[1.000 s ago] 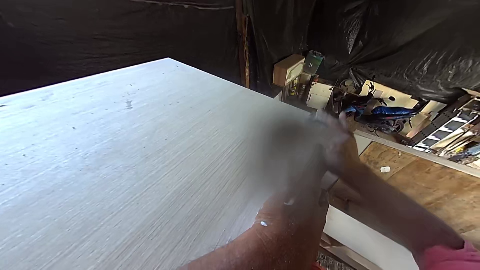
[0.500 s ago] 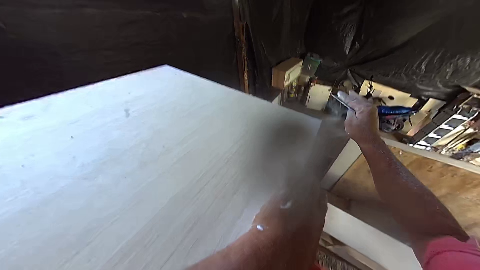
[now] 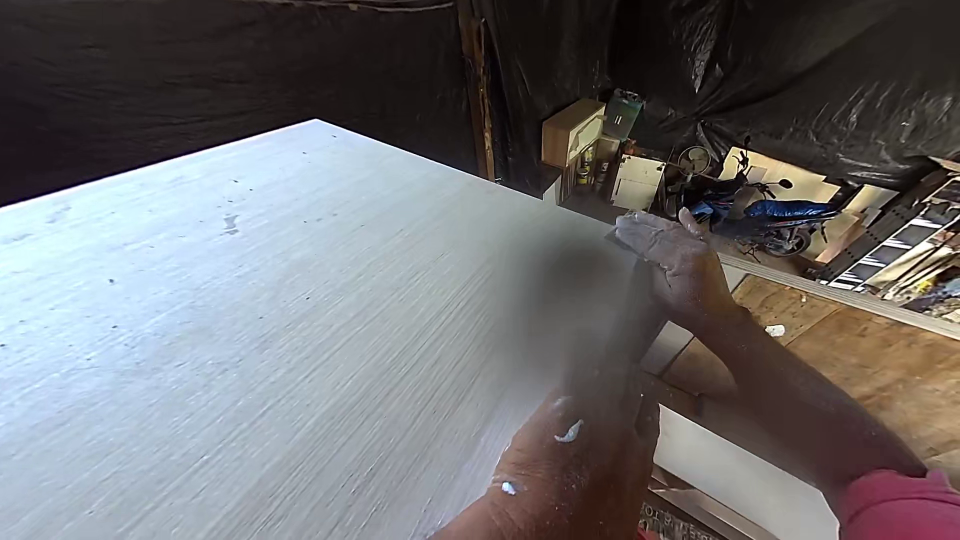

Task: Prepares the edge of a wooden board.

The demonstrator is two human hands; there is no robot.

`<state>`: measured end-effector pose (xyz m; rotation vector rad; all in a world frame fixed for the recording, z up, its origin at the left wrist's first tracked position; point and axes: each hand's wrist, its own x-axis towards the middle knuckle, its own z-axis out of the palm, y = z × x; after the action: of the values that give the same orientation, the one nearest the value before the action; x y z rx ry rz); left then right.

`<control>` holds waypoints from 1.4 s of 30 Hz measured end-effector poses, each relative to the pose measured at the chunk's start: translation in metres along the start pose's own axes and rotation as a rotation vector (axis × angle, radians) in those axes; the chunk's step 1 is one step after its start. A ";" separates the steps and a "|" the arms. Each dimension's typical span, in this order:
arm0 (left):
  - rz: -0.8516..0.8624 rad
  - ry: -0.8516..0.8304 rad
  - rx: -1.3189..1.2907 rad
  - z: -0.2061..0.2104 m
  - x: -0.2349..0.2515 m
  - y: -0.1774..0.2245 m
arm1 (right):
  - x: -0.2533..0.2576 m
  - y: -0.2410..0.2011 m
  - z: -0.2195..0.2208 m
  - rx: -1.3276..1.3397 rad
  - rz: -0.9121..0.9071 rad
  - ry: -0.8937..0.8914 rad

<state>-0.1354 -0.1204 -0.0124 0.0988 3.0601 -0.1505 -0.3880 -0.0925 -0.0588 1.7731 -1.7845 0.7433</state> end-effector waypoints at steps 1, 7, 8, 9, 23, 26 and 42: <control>0.001 -0.007 -0.005 -0.001 0.000 -0.001 | 0.001 -0.005 -0.002 -0.010 0.006 -0.021; 0.005 -0.021 -0.039 0.001 0.002 -0.001 | 0.006 0.014 0.005 -0.047 0.062 -0.033; 0.003 -0.042 -0.039 -0.002 0.003 -0.002 | 0.007 0.015 0.006 -0.071 0.081 -0.030; 0.000 -0.028 -0.030 -0.002 0.002 -0.003 | 0.007 0.009 0.005 -0.088 0.072 -0.029; -0.005 -0.181 -0.079 -0.012 0.008 -0.004 | 0.003 0.001 0.011 -0.094 0.046 0.084; 0.001 -0.109 -0.078 -0.010 0.003 -0.005 | -0.015 -0.039 0.002 0.037 -0.070 0.123; -0.557 -0.106 -0.291 -0.030 0.039 -0.032 | -0.168 0.083 0.104 0.381 1.107 -0.246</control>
<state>-0.1788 -0.1466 0.0174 -0.7491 2.8759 0.2507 -0.4658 -0.0444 -0.2520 0.9400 -2.9537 1.3742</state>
